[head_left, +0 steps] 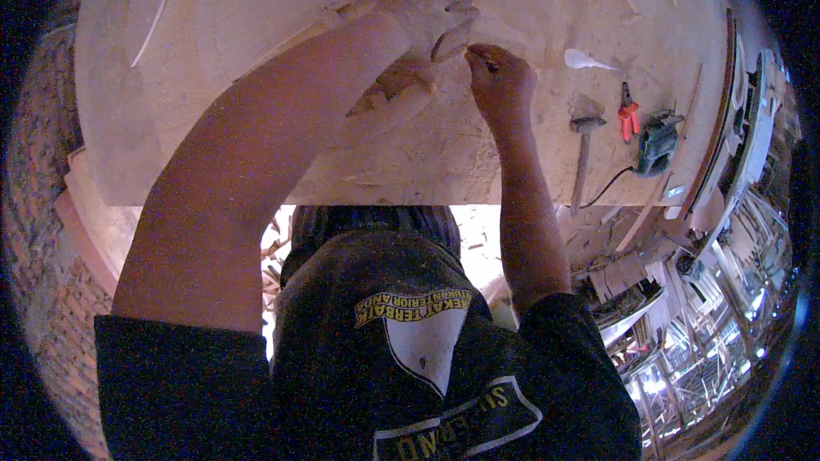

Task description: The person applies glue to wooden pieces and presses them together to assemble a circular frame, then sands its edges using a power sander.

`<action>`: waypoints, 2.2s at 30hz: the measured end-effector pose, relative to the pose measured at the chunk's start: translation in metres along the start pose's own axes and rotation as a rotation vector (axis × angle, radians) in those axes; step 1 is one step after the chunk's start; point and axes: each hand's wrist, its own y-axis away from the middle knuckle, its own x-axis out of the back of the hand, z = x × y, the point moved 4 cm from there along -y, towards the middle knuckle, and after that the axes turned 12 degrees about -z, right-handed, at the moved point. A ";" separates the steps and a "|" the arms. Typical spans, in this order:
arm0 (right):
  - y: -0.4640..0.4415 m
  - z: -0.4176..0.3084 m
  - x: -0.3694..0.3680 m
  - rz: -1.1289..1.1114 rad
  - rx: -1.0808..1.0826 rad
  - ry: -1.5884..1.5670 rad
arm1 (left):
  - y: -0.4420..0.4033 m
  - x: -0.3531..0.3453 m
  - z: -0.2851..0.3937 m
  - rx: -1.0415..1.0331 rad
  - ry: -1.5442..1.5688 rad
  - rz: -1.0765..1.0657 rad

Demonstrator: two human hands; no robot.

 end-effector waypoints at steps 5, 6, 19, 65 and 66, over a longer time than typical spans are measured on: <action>-0.001 0.003 -0.005 0.001 0.057 0.003 | 0.002 0.001 -0.001 0.005 -0.001 0.002; -0.001 0.002 -0.005 -0.003 0.062 0.010 | 0.003 0.000 -0.001 0.005 -0.001 0.004; 0.018 0.018 0.009 0.001 -0.100 -0.075 | -0.005 -0.017 -0.014 -0.006 -0.045 0.121; 0.076 -0.001 -0.032 -0.425 0.018 -0.064 | 0.044 -0.019 -0.028 -0.036 -0.030 0.044; 0.077 -0.002 -0.031 -0.390 0.039 -0.067 | 0.044 -0.018 -0.027 -0.031 -0.023 0.030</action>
